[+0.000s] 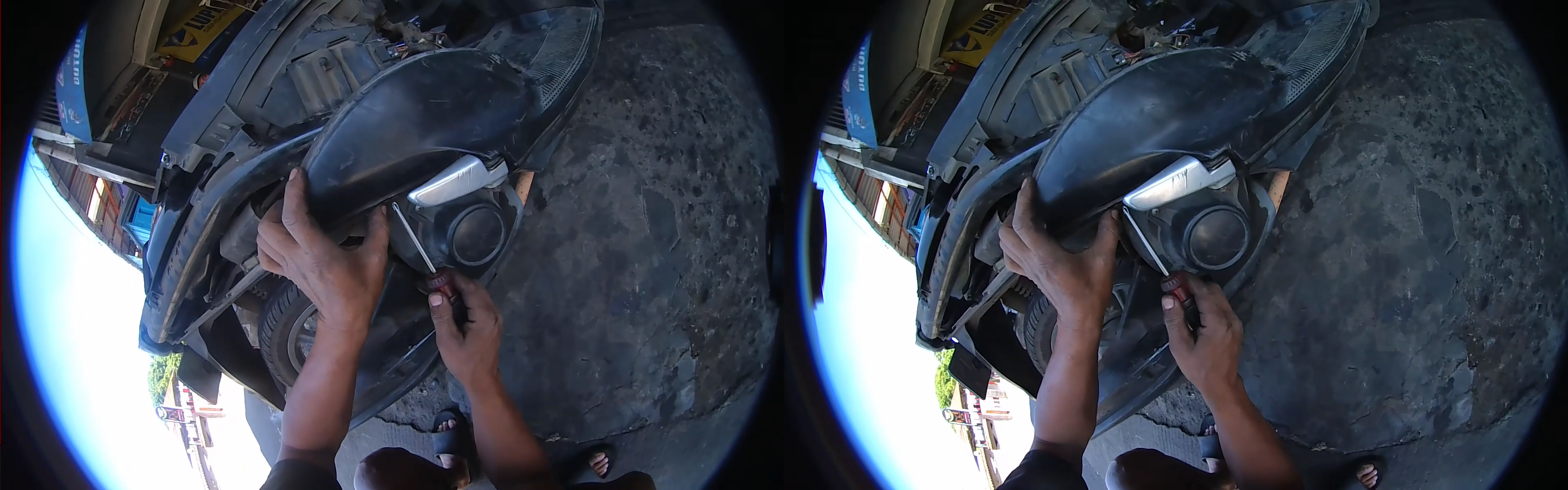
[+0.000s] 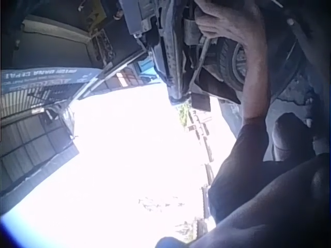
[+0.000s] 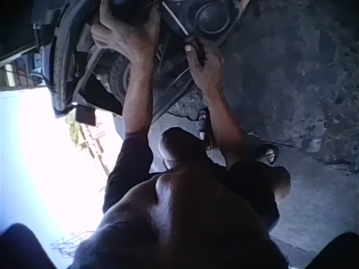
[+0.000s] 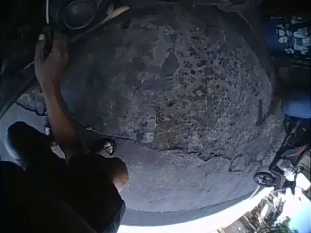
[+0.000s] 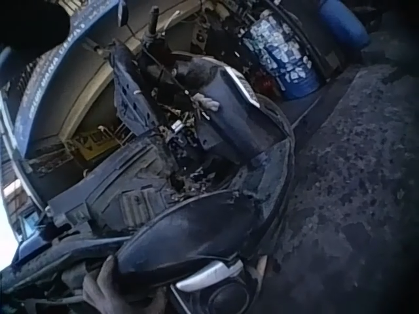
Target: Repairing and adjusting parts on a motorcycle using a screwdriver.
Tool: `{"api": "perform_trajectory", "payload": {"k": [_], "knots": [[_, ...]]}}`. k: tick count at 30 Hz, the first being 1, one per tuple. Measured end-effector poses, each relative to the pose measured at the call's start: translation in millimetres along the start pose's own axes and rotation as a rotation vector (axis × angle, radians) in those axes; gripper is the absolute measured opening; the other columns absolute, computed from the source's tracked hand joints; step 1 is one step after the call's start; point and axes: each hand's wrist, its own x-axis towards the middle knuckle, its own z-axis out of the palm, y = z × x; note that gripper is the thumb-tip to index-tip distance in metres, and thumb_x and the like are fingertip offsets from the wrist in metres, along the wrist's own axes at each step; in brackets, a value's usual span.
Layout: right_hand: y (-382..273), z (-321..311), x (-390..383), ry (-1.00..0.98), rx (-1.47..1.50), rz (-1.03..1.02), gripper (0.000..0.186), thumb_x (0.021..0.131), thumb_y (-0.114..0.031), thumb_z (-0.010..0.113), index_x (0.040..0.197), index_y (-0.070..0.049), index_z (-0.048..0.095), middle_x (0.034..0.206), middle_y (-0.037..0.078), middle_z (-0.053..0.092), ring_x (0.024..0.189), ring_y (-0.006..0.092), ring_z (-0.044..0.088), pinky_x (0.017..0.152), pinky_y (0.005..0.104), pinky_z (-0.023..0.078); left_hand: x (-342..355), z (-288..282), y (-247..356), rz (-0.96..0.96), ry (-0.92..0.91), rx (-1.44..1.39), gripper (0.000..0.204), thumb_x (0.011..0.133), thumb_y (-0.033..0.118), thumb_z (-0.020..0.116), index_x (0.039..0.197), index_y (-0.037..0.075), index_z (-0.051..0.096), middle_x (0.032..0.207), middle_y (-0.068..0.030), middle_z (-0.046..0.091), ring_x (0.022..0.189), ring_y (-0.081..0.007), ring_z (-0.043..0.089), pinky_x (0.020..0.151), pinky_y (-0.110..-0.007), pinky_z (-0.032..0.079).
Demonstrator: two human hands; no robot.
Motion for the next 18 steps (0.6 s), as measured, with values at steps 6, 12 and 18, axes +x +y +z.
{"api": "perform_trajectory", "payload": {"k": [6,12,18], "knots": [[-3.9,4.9,-0.5,-0.001,-0.008,-0.018,0.031,0.093,-0.021,0.07,0.117,-0.001,0.067,0.096,0.015,0.067,0.084,0.0303,0.069,0.074,0.0403,0.054,0.2,1.6,-1.4,0.022,0.025,-0.007,0.099,0.066,0.026,0.09,0.149,0.01,0.04,0.116,-0.0175,0.045,0.114,-0.0376,0.044,0.102,-0.051,0.026],[-5.0,6.9,1.0,0.001,0.021,-0.03,0.032,0.093,-0.019,0.071,0.117,0.002,0.066,0.097,0.016,0.067,0.084,0.03,0.07,0.074,0.0406,0.055,1.1,1.8,-1.2,0.029,0.02,0.01,0.098,0.066,0.026,0.09,0.149,0.009,0.039,0.116,-0.0176,0.045,0.115,-0.0378,0.043,0.102,-0.052,0.026],[-10.0,6.8,-2.2,-0.031,0.1,0.241,0.028,0.093,-0.022,0.073,0.109,0.001,0.068,0.092,0.015,0.07,0.082,0.0275,0.071,0.072,0.0387,0.054,-0.9,2.6,-1.8,0.023,0.022,-0.005,0.098,0.067,0.028,0.09,0.149,0.008,0.04,0.116,-0.0175,0.045,0.114,-0.0375,0.044,0.103,-0.053,0.026]]}}
